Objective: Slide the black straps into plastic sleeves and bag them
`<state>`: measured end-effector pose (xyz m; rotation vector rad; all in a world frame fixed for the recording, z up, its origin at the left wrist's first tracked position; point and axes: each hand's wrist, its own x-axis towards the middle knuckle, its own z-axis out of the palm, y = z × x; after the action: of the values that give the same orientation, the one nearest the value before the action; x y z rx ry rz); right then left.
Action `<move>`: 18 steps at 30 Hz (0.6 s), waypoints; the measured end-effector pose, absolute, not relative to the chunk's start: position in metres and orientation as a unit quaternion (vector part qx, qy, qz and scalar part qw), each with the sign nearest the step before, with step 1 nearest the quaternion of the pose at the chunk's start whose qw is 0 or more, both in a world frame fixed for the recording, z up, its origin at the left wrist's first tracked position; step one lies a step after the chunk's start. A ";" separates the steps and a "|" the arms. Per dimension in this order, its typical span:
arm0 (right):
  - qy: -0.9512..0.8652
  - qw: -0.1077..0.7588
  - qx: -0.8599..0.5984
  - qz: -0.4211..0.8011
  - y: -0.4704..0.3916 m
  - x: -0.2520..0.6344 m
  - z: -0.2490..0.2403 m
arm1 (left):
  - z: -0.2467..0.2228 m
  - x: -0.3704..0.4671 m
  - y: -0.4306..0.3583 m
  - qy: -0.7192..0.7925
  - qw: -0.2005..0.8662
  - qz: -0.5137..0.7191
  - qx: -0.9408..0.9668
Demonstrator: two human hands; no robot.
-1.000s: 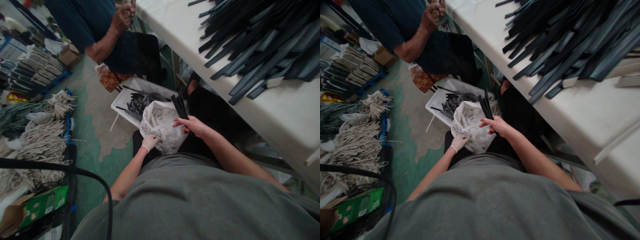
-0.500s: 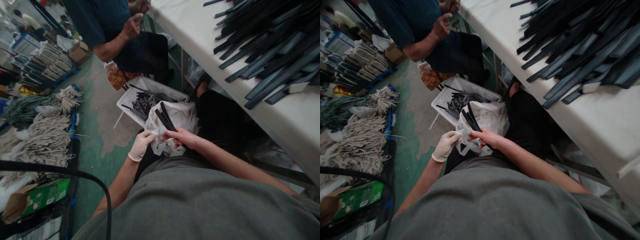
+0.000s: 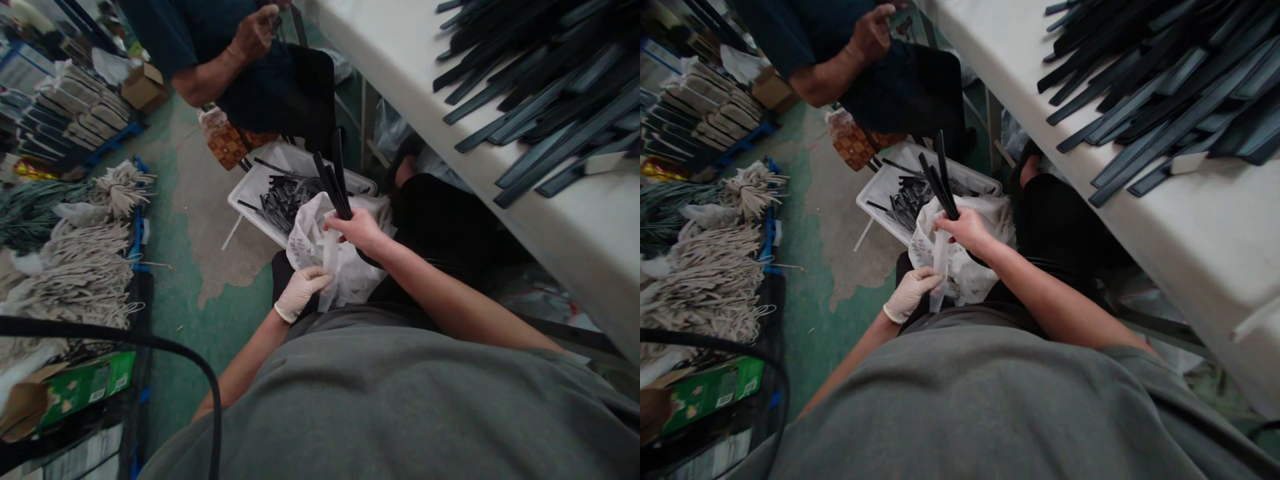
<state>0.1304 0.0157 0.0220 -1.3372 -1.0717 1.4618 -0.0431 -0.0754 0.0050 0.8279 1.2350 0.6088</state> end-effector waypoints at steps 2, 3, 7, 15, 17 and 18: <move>-0.440 0.436 -0.535 0.575 0.019 0.132 0.021 | 0.003 -0.044 -0.077 0.555 0.694 0.265 0.374; -0.443 0.440 -0.536 0.569 0.020 0.133 0.021 | 0.002 -0.044 -0.077 0.555 0.696 0.258 0.374; -0.431 0.467 -0.545 0.547 0.023 0.137 0.025 | 0.001 -0.044 -0.079 0.533 0.732 0.193 0.378; -0.446 0.467 -0.542 0.538 0.025 0.140 0.016 | 0.012 -0.031 -0.078 0.476 0.749 0.033 0.460; -0.445 0.447 -0.541 0.556 0.021 0.141 0.012 | 0.021 -0.039 -0.069 0.464 0.743 0.018 0.482; -0.442 0.432 -0.534 0.577 0.018 0.142 0.010 | 0.027 -0.047 -0.061 0.477 0.735 0.046 0.481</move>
<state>0.1422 0.0183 0.0101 -1.3321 -1.1019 1.4386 -0.0474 -0.0606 0.0269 1.0570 1.0476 0.1018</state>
